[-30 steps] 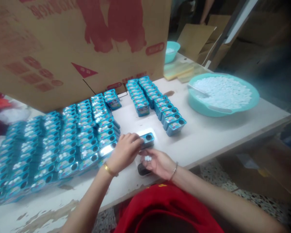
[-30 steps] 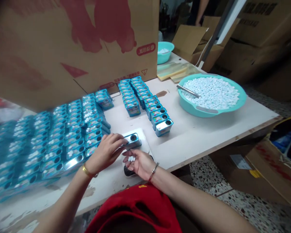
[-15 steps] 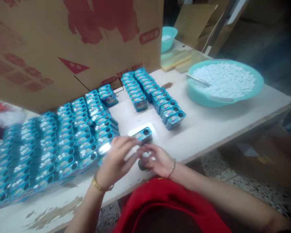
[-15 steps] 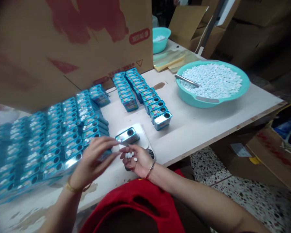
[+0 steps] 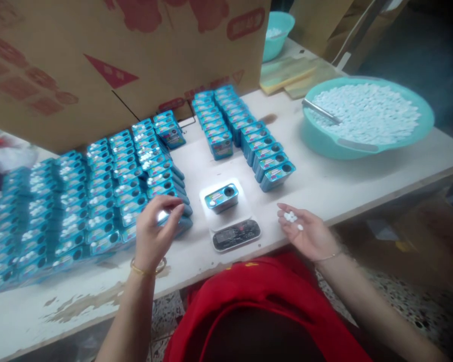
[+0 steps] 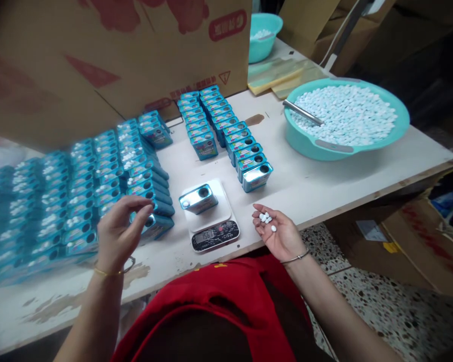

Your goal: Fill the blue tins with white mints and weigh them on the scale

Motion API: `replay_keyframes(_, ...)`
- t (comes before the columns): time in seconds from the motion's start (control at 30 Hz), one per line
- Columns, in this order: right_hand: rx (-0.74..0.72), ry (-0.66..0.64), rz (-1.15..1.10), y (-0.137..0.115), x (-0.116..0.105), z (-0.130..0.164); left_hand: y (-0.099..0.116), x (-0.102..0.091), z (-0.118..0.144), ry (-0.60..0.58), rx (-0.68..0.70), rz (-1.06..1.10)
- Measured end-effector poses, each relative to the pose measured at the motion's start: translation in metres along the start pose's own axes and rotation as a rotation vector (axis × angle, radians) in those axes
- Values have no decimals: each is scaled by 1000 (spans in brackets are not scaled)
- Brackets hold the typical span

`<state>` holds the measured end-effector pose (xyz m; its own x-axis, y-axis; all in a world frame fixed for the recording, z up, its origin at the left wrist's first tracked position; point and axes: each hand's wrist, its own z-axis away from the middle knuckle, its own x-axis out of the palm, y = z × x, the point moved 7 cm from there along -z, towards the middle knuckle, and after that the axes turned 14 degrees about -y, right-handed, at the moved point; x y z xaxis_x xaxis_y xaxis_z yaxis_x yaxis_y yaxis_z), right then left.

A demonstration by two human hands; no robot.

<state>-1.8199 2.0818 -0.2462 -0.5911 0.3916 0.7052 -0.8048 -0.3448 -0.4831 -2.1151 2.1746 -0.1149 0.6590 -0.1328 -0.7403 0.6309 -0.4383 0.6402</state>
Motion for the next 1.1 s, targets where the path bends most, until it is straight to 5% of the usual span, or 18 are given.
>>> replay_keyframes(0.17, 37, -95, 136, 15, 17, 1, 4, 15, -8, -94, 35, -6)
replay_keyframes(0.33, 117, -243, 163, 37, 50, -10, -8, 67, -18, -274, -26, 20)
replay_keyframes(0.43, 212, -222, 35, 49, 65, -19, -2, 83, -24, -254, 23, -10)
replay_keyframes(0.6, 228, -185, -135, 53, 83, -33, 52, 78, -20, -175, 440, -420)
replay_keyframes(0.9, 327, -141, -150, 70, 82, -41, 25, 91, -18, -200, 376, -429)
replay_keyframes(1.1, 302, -157, -194, 69, 77, -41, 42, 85, -8, -75, 526, -525)
